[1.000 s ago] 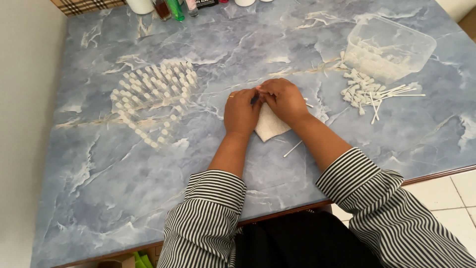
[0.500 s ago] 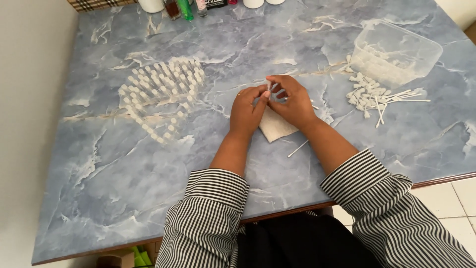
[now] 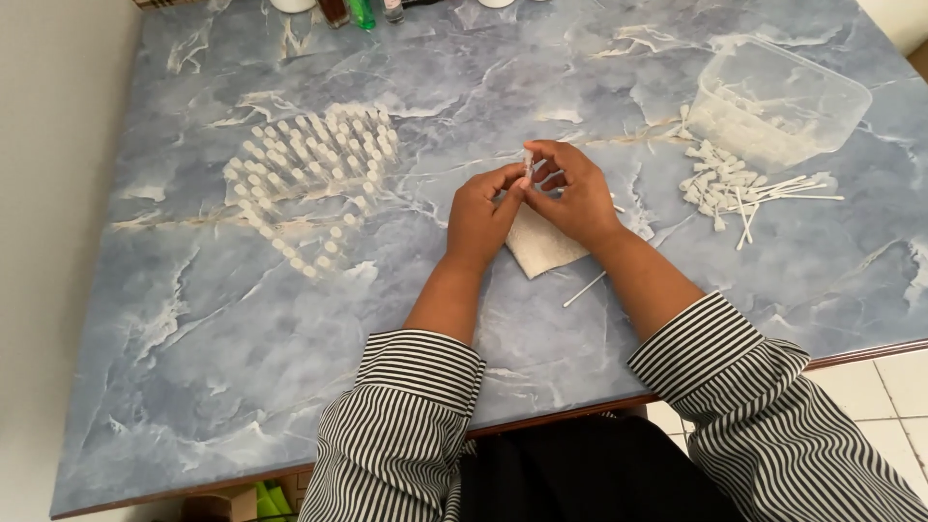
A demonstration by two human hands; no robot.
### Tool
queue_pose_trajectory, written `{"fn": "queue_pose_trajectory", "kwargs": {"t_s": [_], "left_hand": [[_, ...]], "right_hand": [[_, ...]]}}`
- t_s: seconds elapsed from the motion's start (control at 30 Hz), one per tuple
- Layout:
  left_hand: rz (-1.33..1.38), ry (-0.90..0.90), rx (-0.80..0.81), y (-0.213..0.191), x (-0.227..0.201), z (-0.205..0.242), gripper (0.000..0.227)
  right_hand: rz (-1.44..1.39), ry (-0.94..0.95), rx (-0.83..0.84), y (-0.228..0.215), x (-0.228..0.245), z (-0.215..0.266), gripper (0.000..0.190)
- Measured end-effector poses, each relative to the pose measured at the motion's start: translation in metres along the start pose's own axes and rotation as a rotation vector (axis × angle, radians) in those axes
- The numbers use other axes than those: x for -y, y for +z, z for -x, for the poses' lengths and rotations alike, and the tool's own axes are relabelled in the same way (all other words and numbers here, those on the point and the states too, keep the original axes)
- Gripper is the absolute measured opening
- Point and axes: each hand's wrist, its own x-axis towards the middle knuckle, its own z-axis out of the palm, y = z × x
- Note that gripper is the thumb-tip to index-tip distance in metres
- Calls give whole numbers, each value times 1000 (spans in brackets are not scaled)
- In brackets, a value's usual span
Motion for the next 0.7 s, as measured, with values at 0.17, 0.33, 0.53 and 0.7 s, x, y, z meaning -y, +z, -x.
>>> {"fn": "queue_pose_trajectory", "kwargs": {"t_s": [0.17, 0.33, 0.53, 0.7], "left_hand": [[-59, 82, -73, -1, 10, -1, 25], [-102, 229, -195, 0, 10, -3, 22], [-116, 233, -218, -6, 2, 10, 26], [-194, 268, -163, -41, -18, 31, 25]], "right_hand": [[-29, -91, 2, -4, 2, 2, 52], [-79, -187, -16, -5, 6, 3, 37], [-35, -227, -67, -3, 11, 8, 19], [-133, -168, 9, 9, 32, 10, 21]]}}
